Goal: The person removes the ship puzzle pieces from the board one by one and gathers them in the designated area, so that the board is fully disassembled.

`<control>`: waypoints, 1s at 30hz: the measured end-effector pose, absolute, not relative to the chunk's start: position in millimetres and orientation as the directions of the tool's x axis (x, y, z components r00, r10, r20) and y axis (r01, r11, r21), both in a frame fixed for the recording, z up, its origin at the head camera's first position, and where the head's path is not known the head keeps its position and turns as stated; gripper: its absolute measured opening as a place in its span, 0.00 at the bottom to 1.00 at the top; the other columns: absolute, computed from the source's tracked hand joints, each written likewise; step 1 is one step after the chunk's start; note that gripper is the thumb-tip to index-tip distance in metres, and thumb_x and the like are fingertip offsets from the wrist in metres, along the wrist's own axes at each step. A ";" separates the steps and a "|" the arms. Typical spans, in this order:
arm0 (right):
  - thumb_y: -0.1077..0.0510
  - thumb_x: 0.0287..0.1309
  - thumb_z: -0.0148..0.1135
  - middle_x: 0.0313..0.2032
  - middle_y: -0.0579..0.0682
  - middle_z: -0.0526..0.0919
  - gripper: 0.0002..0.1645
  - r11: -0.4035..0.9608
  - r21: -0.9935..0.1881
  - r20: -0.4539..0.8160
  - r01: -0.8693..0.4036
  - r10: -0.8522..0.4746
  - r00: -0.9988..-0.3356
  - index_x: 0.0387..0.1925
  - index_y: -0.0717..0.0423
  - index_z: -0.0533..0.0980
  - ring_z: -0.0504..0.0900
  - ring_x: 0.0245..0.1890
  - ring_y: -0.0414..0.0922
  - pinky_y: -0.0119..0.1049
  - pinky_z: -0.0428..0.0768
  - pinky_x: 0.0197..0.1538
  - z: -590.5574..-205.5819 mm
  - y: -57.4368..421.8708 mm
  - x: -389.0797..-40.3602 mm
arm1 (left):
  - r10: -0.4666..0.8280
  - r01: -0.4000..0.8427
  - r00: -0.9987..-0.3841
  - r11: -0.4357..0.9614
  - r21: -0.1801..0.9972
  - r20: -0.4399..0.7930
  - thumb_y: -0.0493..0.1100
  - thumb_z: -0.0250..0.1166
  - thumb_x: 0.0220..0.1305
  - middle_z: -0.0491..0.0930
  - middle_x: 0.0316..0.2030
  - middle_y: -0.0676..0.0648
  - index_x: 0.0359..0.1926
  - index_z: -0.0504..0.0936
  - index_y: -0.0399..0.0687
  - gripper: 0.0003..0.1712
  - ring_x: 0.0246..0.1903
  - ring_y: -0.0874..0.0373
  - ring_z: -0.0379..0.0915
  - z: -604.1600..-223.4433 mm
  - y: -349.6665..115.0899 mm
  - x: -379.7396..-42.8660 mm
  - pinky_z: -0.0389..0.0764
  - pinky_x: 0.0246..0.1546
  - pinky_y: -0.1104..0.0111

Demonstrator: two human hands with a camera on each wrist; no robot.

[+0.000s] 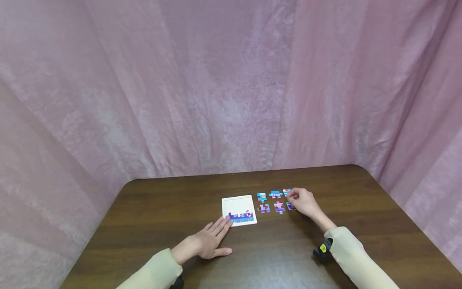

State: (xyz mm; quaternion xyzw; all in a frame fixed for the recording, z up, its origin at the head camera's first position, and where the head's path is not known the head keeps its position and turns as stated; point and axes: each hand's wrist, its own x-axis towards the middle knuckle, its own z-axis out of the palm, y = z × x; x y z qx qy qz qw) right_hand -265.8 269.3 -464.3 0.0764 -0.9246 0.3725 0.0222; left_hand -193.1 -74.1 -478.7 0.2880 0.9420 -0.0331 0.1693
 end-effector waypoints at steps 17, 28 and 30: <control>0.66 0.61 0.58 0.29 0.57 0.84 0.07 0.578 -0.783 0.068 -0.231 -0.289 -0.955 0.38 0.67 0.78 0.82 0.27 0.44 0.29 0.78 0.28 -459.7 230.6 -260.3 | 0.504 0.549 -0.795 0.835 -0.046 -0.338 0.73 0.50 0.63 0.47 0.76 0.47 0.76 0.49 0.49 0.51 0.75 0.54 0.44 -454.5 -62.2 -186.2 0.61 0.70 0.56; 0.66 0.56 0.63 0.30 0.53 0.82 0.07 0.505 -0.773 0.092 -0.384 -0.510 -0.855 0.38 0.65 0.78 0.79 0.29 0.36 0.26 0.78 0.34 -466.9 200.5 -261.8 | 0.549 0.597 -0.778 0.798 -0.085 -0.305 0.73 0.54 0.59 0.55 0.72 0.47 0.76 0.50 0.60 0.50 0.71 0.52 0.54 -449.0 -58.1 -188.8 0.65 0.67 0.57; 0.65 0.53 0.66 0.29 0.50 0.82 0.09 0.528 -0.741 0.098 -0.415 -0.527 -0.844 0.37 0.64 0.79 0.77 0.28 0.33 0.25 0.77 0.34 -467.5 196.2 -261.9 | 0.551 0.602 -0.776 0.793 -0.098 -0.307 0.74 0.55 0.59 0.56 0.72 0.47 0.76 0.50 0.62 0.50 0.70 0.53 0.55 -447.1 -56.3 -189.1 0.66 0.66 0.57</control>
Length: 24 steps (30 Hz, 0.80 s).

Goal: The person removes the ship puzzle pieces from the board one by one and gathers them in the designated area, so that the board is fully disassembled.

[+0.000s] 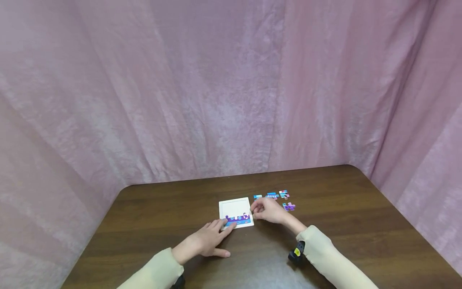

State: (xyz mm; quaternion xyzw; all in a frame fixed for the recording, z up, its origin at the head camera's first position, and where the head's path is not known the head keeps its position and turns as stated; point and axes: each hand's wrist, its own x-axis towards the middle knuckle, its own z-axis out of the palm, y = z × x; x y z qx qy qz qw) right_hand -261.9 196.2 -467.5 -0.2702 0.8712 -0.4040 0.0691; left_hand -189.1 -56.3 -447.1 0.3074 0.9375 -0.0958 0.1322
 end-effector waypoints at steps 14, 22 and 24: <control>0.61 0.42 0.77 0.33 0.52 0.82 0.22 0.624 -0.660 0.030 -0.419 -0.535 -0.844 0.41 0.63 0.79 0.76 0.30 0.38 0.27 0.75 0.35 -469.4 170.8 -264.0 | 0.550 0.599 -0.780 0.794 -0.104 -0.299 0.74 0.55 0.58 0.55 0.71 0.48 0.75 0.51 0.66 0.49 0.70 0.54 0.55 -452.0 -55.0 -191.4 0.69 0.63 0.56; 0.62 0.40 0.78 0.30 0.49 0.80 0.19 0.659 -0.632 0.010 -0.408 -0.519 -0.855 0.36 0.59 0.79 0.71 0.26 0.36 0.28 0.72 0.33 -469.4 162.8 -264.9 | 0.527 0.585 -0.788 0.802 -0.121 -0.318 0.75 0.54 0.57 0.56 0.71 0.47 0.75 0.51 0.64 0.49 0.69 0.53 0.56 -451.6 -54.5 -190.5 0.71 0.63 0.54; 0.63 0.39 0.78 0.30 0.50 0.80 0.19 0.658 -0.629 0.017 -0.414 -0.520 -0.854 0.35 0.59 0.78 0.71 0.25 0.36 0.28 0.71 0.32 -468.6 160.9 -265.7 | 0.520 0.580 -0.793 0.804 -0.133 -0.318 0.75 0.54 0.57 0.56 0.71 0.48 0.75 0.52 0.65 0.49 0.69 0.54 0.56 -452.0 -54.5 -191.5 0.71 0.62 0.55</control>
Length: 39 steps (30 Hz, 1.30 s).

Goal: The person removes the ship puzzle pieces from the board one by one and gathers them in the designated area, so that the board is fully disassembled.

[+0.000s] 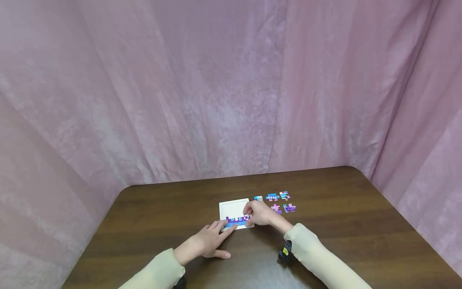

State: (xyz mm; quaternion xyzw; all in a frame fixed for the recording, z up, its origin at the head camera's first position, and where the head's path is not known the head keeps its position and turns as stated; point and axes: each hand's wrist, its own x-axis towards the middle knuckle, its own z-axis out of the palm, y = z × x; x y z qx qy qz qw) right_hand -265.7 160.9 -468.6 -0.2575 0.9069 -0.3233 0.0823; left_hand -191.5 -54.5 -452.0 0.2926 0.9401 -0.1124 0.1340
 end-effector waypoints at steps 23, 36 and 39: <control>0.66 0.38 0.77 0.30 0.51 0.80 0.20 0.665 -0.622 0.036 -0.413 -0.503 -0.864 0.35 0.59 0.77 0.71 0.25 0.37 0.28 0.71 0.29 -462.8 159.6 -261.7 | 0.527 0.574 -0.792 0.815 -0.081 -0.307 0.71 0.59 0.57 0.57 0.70 0.45 0.74 0.54 0.62 0.49 0.69 0.51 0.56 -444.0 -51.9 -189.2 0.67 0.66 0.59; 0.69 0.41 0.73 0.30 0.52 0.84 0.19 0.617 -0.650 0.095 -0.444 -0.513 -0.853 0.37 0.60 0.75 0.77 0.29 0.40 0.28 0.74 0.32 -460.8 164.2 -258.1 | 0.496 0.545 -0.802 0.835 -0.068 -0.332 0.71 0.58 0.57 0.55 0.72 0.46 0.75 0.53 0.63 0.49 0.70 0.52 0.54 -440.2 -49.7 -188.1 0.68 0.66 0.55; 0.69 0.47 0.70 0.30 0.52 0.83 0.16 0.602 -0.659 0.110 -0.451 -0.516 -0.849 0.39 0.61 0.74 0.77 0.28 0.39 0.28 0.75 0.32 -461.2 165.2 -257.8 | 0.491 0.544 -0.802 0.836 -0.077 -0.339 0.71 0.58 0.58 0.54 0.72 0.46 0.75 0.53 0.63 0.48 0.71 0.52 0.54 -439.4 -49.3 -188.1 0.68 0.66 0.55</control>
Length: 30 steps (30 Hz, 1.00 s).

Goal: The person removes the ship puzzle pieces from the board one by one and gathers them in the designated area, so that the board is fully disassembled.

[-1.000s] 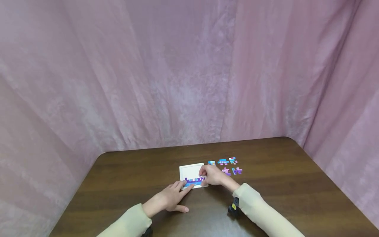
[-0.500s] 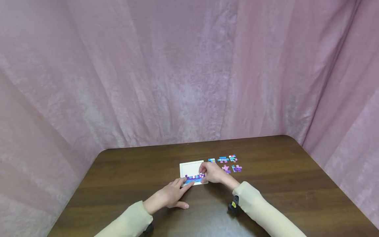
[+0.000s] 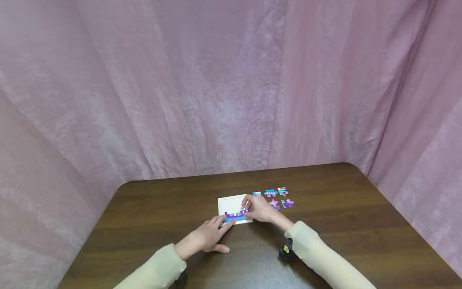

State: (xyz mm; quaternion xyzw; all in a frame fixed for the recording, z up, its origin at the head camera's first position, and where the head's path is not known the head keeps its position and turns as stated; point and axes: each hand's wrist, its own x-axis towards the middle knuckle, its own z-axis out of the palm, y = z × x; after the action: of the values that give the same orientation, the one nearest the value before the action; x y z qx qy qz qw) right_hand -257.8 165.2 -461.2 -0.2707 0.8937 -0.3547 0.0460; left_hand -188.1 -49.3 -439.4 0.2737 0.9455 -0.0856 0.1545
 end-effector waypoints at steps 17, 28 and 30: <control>0.67 0.60 0.61 0.30 0.52 0.82 0.03 0.553 -0.709 0.117 -0.439 -0.521 -0.845 0.37 0.61 0.77 0.78 0.29 0.38 0.27 0.76 0.33 -466.1 163.9 -257.9 | 0.477 0.533 -0.808 0.842 -0.082 -0.346 0.72 0.57 0.58 0.53 0.73 0.47 0.75 0.51 0.64 0.49 0.71 0.52 0.53 -441.7 -48.6 -187.7 0.67 0.66 0.55; 0.66 0.60 0.62 0.32 0.54 0.83 0.05 0.497 -0.767 0.110 -0.405 -0.520 -0.847 0.39 0.64 0.78 0.80 0.32 0.39 0.28 0.78 0.37 -467.3 171.7 -262.2 | 0.498 0.538 -0.809 0.842 -0.049 -0.312 0.70 0.59 0.57 0.55 0.72 0.45 0.75 0.53 0.63 0.48 0.70 0.51 0.55 -442.7 -50.2 -186.8 0.69 0.65 0.54; 0.65 0.60 0.63 0.33 0.54 0.83 0.06 0.481 -0.791 0.102 -0.379 -0.507 -0.856 0.39 0.64 0.78 0.80 0.32 0.39 0.28 0.78 0.37 -466.5 174.4 -263.0 | 0.504 0.539 -0.809 0.842 -0.039 -0.303 0.70 0.60 0.57 0.55 0.72 0.44 0.74 0.54 0.63 0.48 0.70 0.50 0.55 -441.6 -51.0 -186.6 0.69 0.64 0.55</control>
State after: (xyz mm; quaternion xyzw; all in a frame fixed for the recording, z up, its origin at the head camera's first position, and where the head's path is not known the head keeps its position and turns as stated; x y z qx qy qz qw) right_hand -263.0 174.4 -466.5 -0.2584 0.8573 -0.4393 0.0728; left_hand -186.6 -51.0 -441.6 0.2746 0.9491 -0.0613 0.1417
